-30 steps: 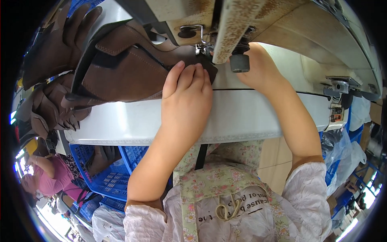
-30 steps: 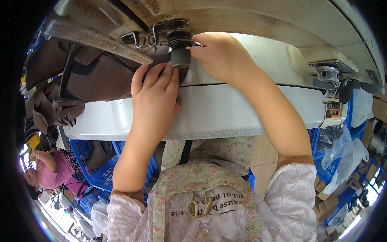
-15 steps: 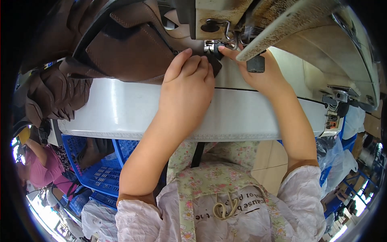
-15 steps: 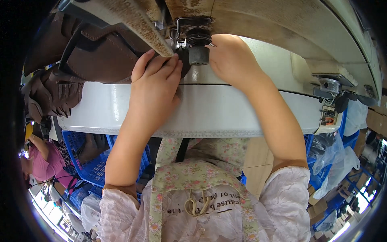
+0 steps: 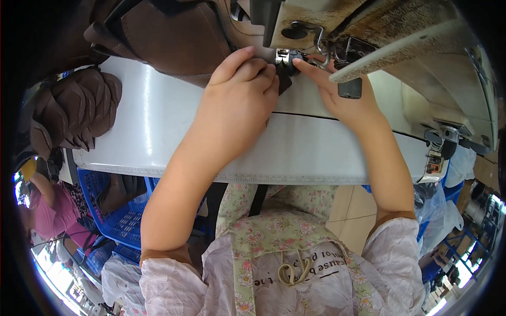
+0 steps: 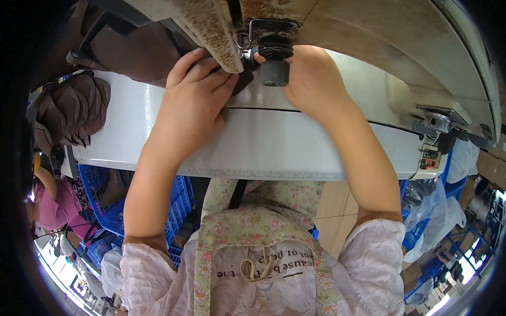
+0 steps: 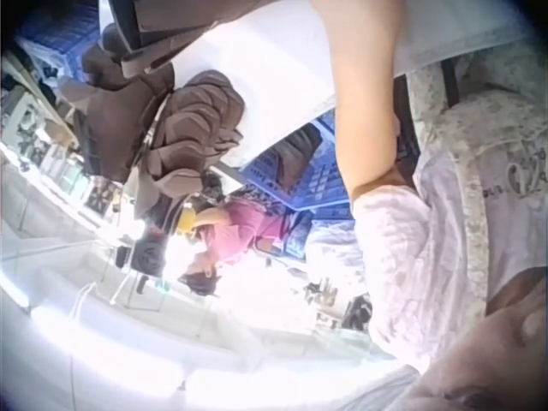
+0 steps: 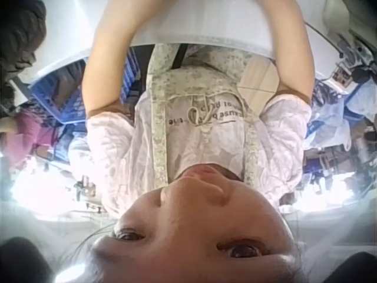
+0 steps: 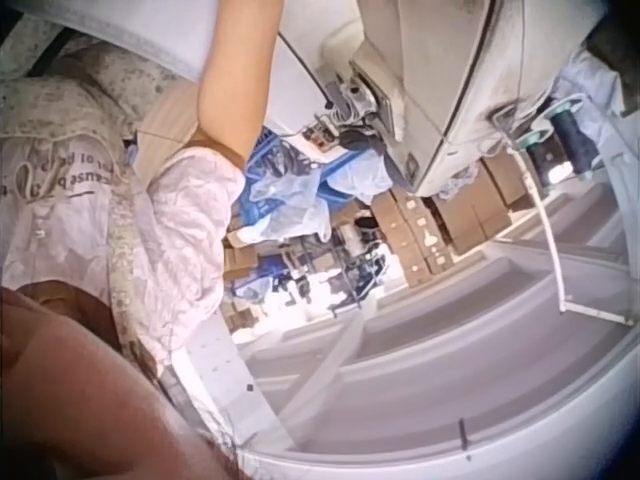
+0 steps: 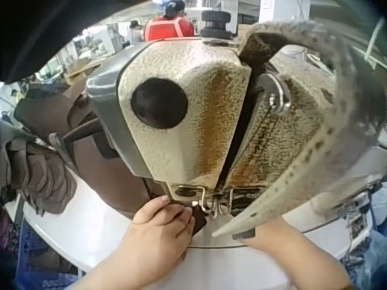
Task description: Stitching the upper components of a leather shoe using an industrial sewing machine.
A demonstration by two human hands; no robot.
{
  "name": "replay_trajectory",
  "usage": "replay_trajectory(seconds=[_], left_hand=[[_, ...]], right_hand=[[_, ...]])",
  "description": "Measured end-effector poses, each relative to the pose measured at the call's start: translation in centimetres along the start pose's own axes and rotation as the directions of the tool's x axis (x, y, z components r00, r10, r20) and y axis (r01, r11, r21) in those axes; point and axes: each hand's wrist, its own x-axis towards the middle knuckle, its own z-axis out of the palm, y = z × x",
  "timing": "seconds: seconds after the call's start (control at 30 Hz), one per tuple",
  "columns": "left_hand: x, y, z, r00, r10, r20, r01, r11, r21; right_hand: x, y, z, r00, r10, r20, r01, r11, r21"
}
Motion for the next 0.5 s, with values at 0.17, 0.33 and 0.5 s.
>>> replay_trajectory(seconds=[0.17, 0.33, 0.5], left_hand=[[0.0, 0.1, -0.1, 0.999, 0.03, -0.017, -0.03, 0.999, 0.02], [-0.8, 3.0, 0.8, 0.982, -0.126, -0.137, 0.159, 0.952, 0.26], [-1.3, 3.1, 1.0, 0.991, -0.128, -0.049, 0.135, 0.969, 0.205]], right_hand=[[0.0, -0.6, 0.0, 1.0, 0.004, -0.012, -0.004, 1.0, -0.011], [-0.1, -1.1, -1.1, 0.97, 0.11, 0.219, -0.088, 0.99, -0.106], [0.0, -1.4, -1.0, 0.991, -0.056, 0.124, 0.064, 0.996, -0.055]])
